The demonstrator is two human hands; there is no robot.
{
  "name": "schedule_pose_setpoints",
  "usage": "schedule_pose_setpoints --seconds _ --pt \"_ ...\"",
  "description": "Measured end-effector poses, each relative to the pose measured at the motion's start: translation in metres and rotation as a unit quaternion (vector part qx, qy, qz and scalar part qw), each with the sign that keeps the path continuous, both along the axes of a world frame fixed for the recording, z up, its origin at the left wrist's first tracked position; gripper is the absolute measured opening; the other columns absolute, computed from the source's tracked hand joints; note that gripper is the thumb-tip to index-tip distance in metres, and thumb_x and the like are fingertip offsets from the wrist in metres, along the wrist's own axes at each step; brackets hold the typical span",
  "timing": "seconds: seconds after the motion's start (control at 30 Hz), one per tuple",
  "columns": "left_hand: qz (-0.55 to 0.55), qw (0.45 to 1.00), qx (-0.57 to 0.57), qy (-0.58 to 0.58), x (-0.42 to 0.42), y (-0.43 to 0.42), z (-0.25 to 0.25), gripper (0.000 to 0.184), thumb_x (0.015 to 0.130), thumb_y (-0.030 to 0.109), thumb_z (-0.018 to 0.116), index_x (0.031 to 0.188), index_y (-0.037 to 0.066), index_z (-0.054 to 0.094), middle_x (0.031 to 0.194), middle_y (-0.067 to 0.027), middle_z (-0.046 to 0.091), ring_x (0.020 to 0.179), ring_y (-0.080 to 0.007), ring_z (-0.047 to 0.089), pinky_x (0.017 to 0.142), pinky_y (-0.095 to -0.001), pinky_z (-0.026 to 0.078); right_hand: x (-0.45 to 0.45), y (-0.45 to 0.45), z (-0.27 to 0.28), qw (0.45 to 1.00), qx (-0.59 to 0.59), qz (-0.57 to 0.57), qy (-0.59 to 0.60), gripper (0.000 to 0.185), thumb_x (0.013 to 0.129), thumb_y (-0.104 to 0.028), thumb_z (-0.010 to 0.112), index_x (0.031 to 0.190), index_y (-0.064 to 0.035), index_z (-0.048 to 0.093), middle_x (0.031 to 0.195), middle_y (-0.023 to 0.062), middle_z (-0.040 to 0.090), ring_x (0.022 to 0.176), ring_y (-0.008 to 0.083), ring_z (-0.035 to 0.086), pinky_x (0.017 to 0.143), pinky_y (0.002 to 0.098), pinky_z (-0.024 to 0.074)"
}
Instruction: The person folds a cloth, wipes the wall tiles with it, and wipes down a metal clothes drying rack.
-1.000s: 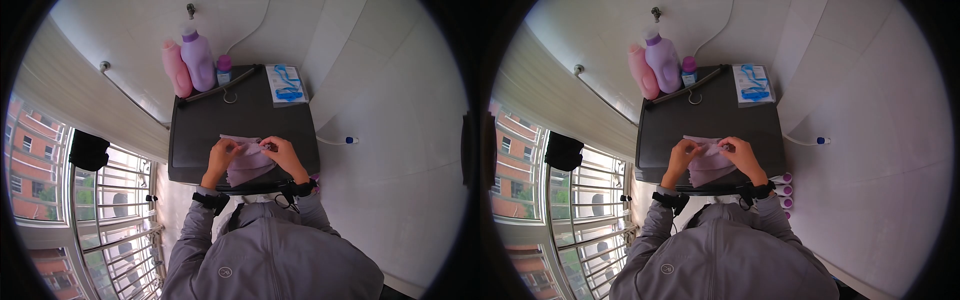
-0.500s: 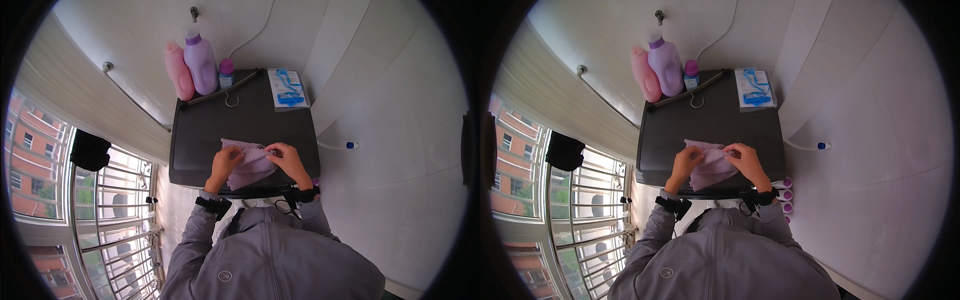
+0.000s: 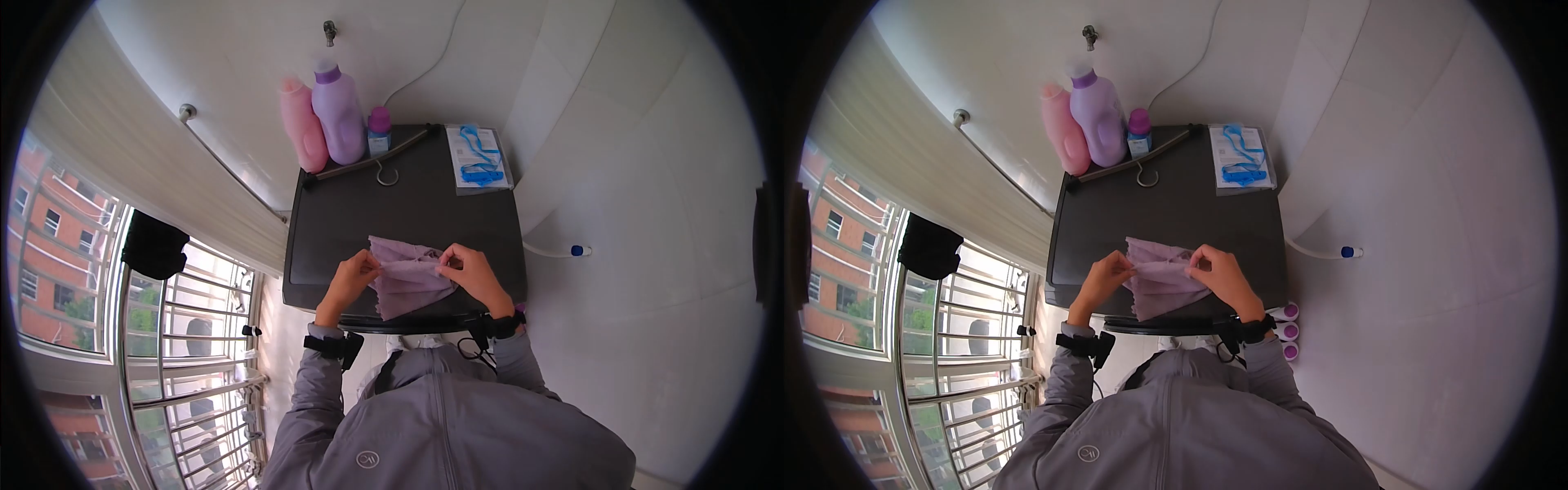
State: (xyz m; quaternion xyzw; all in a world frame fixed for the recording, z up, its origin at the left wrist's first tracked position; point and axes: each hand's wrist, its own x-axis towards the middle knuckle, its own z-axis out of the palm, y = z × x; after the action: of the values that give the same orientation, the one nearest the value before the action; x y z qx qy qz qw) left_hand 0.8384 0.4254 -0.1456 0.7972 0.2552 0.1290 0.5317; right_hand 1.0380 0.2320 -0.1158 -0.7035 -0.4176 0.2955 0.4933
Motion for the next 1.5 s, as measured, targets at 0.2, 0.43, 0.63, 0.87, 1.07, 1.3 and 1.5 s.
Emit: schedule_pose_setpoints --seconds 0.2,0.43,0.63,0.87,1.07,1.3,1.5 --pt "0.026 0.999 0.02 -0.042 -0.006 -0.004 0.033 0.013 0.085 0.002 0.066 0.089 -0.002 0.055 0.082 -0.0097 0.066 0.082 -0.0151 0.066 0.073 -0.0275 0.052 0.001 0.004 0.01 0.999 0.032 0.016 0.021 0.022 0.08 -0.003 0.071 0.099 0.0007 0.063 0.079 0.0022 0.061 0.073 0.007 0.058 0.068 0.0222 0.0474" --pt "-0.01 0.994 0.081 -0.076 -0.011 -0.004 0.069 0.013 0.079 -0.009 0.063 0.086 -0.002 0.054 0.094 -0.0128 0.068 0.088 -0.0189 0.066 0.079 -0.028 0.052 0.004 0.001 0.042 0.998 -0.027 0.046 -0.019 0.02 0.076 -0.006 0.075 0.094 -0.0002 0.07 0.085 0.0039 0.064 0.077 0.009 0.058 0.071 0.0241 0.0475" --pt "0.0 0.995 0.058 -0.083 -0.007 -0.02 0.092 0.019 0.077 -0.009 0.062 0.095 -0.001 0.06 0.091 -0.0117 0.067 0.086 -0.0224 0.066 0.077 -0.0312 0.053 0.002 0.0 0.054 0.997 0.061 0.044 -0.021 0.016 0.078 -0.002 0.07 0.093 0.0006 0.066 0.088 0.0072 0.065 0.077 0.0117 0.059 0.071 0.0251 0.0463" --pt "-0.018 0.988 0.15 -0.025 -0.011 -0.019 0.084 0.027 0.077 -0.002 0.068 0.103 0.0 0.066 0.089 -0.0135 0.069 0.081 -0.0229 0.067 0.074 -0.0307 0.053 -0.009 0.0 0.073 0.999 0.004 0.051 0.013 0.02 0.081 0.003 0.061 0.101 0.0016 0.063 0.093 0.0081 0.066 0.083 0.0113 0.061 0.076 0.0263 0.048" --pt "0.007 0.986 0.159 -0.051 -0.01 -0.013 0.112 0.021 0.077 0.002 0.071 0.098 -0.002 0.066 0.087 -0.0146 0.068 0.077 -0.0236 0.068 0.073 -0.031 0.053 0.003 0.004 0.094 0.994 0.031 0.079 -0.069 0.029 0.08 0.004 0.062 0.108 -0.0016 0.066 0.088 0.007 0.06 0.077 0.0135 0.057 0.074 0.0259 0.0468" --pt "0.014 0.981 0.164 -0.105 0.005 -0.008 0.179 0.02 0.084 -0.003 0.06 0.103 0.0 0.064 0.086 -0.0149 0.069 0.081 -0.022 0.069 0.074 -0.0291 0.052 0.017 0.019 0.156 0.983 -0.003 0.11 -0.147 0.021 0.081 -0.005 0.068 0.101 -0.0015 0.068 0.085 0.0059 0.054 0.075 0.0145 0.053 0.071 0.0279 0.0457" --pt "-0.007 0.956 0.245 -0.16 0.006 0.002 0.254 0.025 0.085 -0.009 0.058 0.107 -0.001 0.066 0.093 -0.0074 0.07 0.087 -0.0122 0.065 0.081 -0.0265 0.052 0.018 0.02 0.23 0.971 0.056 0.063 -0.223 0.017 0.086 -0.013 0.067 0.097 0.0001 0.067 0.082 0.0054 0.063 0.074 0.0138 0.056 0.07 0.0266 0.0454"
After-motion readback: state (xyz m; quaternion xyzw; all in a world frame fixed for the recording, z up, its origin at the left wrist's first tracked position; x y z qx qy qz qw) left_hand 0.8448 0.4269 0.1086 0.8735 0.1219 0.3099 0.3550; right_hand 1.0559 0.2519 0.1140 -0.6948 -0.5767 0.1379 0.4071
